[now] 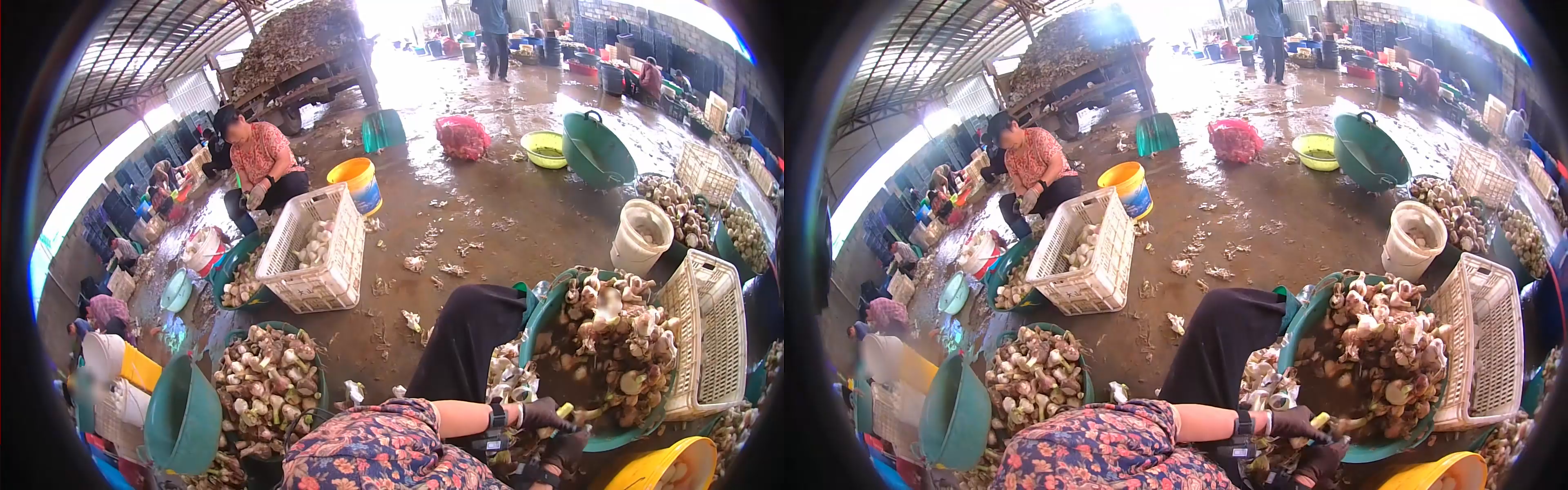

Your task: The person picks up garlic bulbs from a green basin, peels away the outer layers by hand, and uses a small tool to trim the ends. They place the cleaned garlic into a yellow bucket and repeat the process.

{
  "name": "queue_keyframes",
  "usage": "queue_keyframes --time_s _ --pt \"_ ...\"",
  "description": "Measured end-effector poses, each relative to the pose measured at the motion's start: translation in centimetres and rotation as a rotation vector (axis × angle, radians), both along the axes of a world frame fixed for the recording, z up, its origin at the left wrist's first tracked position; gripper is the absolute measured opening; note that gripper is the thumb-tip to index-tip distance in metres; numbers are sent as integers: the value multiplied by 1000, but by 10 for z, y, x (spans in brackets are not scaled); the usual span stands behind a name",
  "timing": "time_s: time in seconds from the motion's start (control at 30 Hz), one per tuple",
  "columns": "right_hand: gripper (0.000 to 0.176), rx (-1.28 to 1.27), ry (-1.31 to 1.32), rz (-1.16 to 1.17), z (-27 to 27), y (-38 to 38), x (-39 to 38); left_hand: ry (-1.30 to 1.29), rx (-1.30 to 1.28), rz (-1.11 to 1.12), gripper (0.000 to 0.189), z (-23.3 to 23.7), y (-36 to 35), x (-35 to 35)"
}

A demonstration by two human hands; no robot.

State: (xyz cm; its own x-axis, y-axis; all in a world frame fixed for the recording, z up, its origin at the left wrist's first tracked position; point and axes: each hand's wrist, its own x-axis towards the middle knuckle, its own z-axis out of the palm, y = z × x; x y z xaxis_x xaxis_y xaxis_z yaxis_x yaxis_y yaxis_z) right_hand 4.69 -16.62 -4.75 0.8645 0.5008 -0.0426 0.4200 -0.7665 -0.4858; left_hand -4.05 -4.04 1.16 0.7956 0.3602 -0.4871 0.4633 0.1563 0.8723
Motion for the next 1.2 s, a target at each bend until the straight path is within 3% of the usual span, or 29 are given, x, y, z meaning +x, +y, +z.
queue_keyframes --time_s 0.03,0.1,0.13,0.17,0.2,0.23,0.27,0.33,0.37,0.4,0.43,0.47,0.53,0.6,0.63,0.7,0.77,0.9,0.97,1.03,1.07,1.1,1.13,1.17,1.2 --pt "42 175 83 -55 -1 6 -6 10 100 -31 52 -14 -5 4" --pt "40 458 546 -69 -23 6 1 41 20 28 49 -35 -6 4" --pt "40 460 543 -72 -51 9 6 39 20 24 49 -36 -5 3" --pt "37 262 413 286 -91 10 13 -115 -11 23 47 -37 -6 -1" --pt "35 404 545 294 -83 4 10 -268 -54 12 46 -40 -11 -4" --pt "33 663 777 172 -60 8 -1 -172 11 -105 21 -41 -3 -6" --pt "31 804 892 68 -49 6 -7 -218 -12 -159 23 -43 -7 -5" --pt "28 853 831 -124 -51 0 -11 -282 -101 -201 30 -20 -3 -13" --pt "27 769 679 -135 -63 -6 -11 -290 -189 -206 33 -5 0 -14" --pt "16 728 604 -224 -67 -7 -11 -288 -281 -200 37 10 1 -10" --pt "9 912 667 -270 -12 -5 -17 -276 -331 -184 41 21 4 -8" --pt "11 873 635 -315 3 -7 -19 -257 -347 -171 45 30 7 -7" --pt "13 779 605 -222 0 -8 -19 -190 -52 -262 54 7 17 -3" --pt "13 766 530 -181 9 -3 -22 -196 431 -347 57 -10 19 -5" --pt "14 747 534 -189 17 0 -24 -214 650 -383 58 3 16 -5" --pt "23 717 516 -192 36 1 -24 -174 705 -422 59 13 14 -4" --pt "31 479 524 -172 44 1 -21 -196 770 -363 58 13 13 -4" --pt "30 309 411 -63 29 -2 -20 -195 869 -437 56 2 19 -2" --pt "25 497 504 39 20 -6 -18 -96 812 -519 57 8 27 -1" --pt "17 792 795 89 24 -18 -8 -15 352 -528 61 22 41 -1" --pt "14 1025 1155 46 17 -23 -5 -32 125 -485 57 18 50 -5" --pt "18 1192 1343 -93 -1 -21 -8 -90 -239 -268 56 14 45 -13" --pt "25 1365 1512 -258 -19 -20 -12 -136 -267 -273 56 35 41 -12" --pt "31 1373 1530 -333 46 -12 -16 -262 -331 -226 60 -6 37 -12" --pt "41 1344 1423 -73 8 -11 -11 -238 -108 -187 60 0 25 -11"
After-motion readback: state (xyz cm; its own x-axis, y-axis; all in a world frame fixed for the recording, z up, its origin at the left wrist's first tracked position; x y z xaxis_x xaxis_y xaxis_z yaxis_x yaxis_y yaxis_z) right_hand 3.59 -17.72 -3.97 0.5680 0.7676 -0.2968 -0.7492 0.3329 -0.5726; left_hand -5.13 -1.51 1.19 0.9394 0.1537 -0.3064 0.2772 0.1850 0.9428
